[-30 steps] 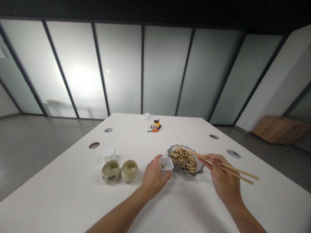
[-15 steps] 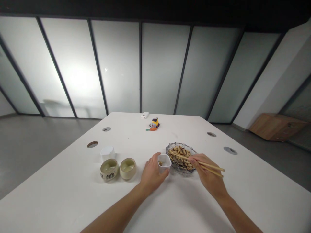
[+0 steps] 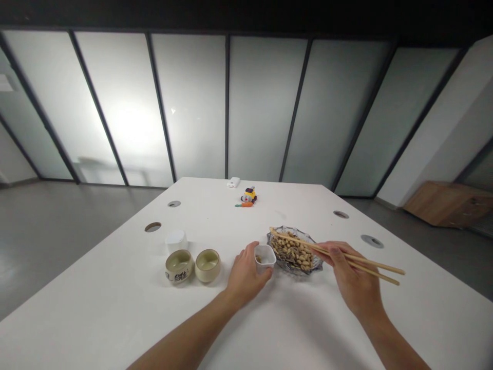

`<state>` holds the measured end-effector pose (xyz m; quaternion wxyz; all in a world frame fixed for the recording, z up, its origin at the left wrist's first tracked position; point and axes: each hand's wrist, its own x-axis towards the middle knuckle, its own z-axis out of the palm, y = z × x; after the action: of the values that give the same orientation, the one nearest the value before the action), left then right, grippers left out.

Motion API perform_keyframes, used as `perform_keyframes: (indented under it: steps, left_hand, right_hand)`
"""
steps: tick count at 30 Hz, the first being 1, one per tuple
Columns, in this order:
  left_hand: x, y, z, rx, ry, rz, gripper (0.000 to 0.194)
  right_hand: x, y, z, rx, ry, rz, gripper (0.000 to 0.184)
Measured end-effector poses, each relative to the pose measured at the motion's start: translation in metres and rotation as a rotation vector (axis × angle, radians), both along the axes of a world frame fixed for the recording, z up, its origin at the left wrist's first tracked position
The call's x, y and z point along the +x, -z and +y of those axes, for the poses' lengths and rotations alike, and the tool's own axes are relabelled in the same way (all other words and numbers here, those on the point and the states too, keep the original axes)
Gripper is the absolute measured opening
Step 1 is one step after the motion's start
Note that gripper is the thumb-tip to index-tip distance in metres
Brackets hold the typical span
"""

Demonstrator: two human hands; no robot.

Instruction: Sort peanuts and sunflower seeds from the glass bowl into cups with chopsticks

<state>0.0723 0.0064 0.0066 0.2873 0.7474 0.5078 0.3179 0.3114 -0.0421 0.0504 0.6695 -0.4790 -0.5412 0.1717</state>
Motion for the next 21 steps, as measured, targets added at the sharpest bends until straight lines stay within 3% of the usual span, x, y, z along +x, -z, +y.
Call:
perform_keyframes:
  steps: [4,7,12,16,21]
  left_hand:
    - [0.000,0.000,0.000,0.005,0.004,-0.011,0.071]
    - [0.000,0.000,0.000,0.000,0.001,-0.009,0.072]
    - [0.000,0.000,0.001,-0.002,0.005,0.010,0.071]
    - [0.000,0.001,0.001,0.010,0.003,0.009,0.071]
    - [0.000,0.001,0.002,0.012,0.006,0.002,0.070]
  right_hand:
    - [-0.004,-0.003,-0.001,-0.076,-0.039,0.057,0.041]
    - [0.000,-0.003,0.000,-0.066,0.118,-0.020,0.046]
    - [0.015,0.002,0.002,0.000,0.368,-0.384,0.044]
    - [0.018,0.004,0.005,0.066,0.267,-0.544,0.033]
    - [0.015,0.006,0.006,0.123,0.068,-0.597,0.023]
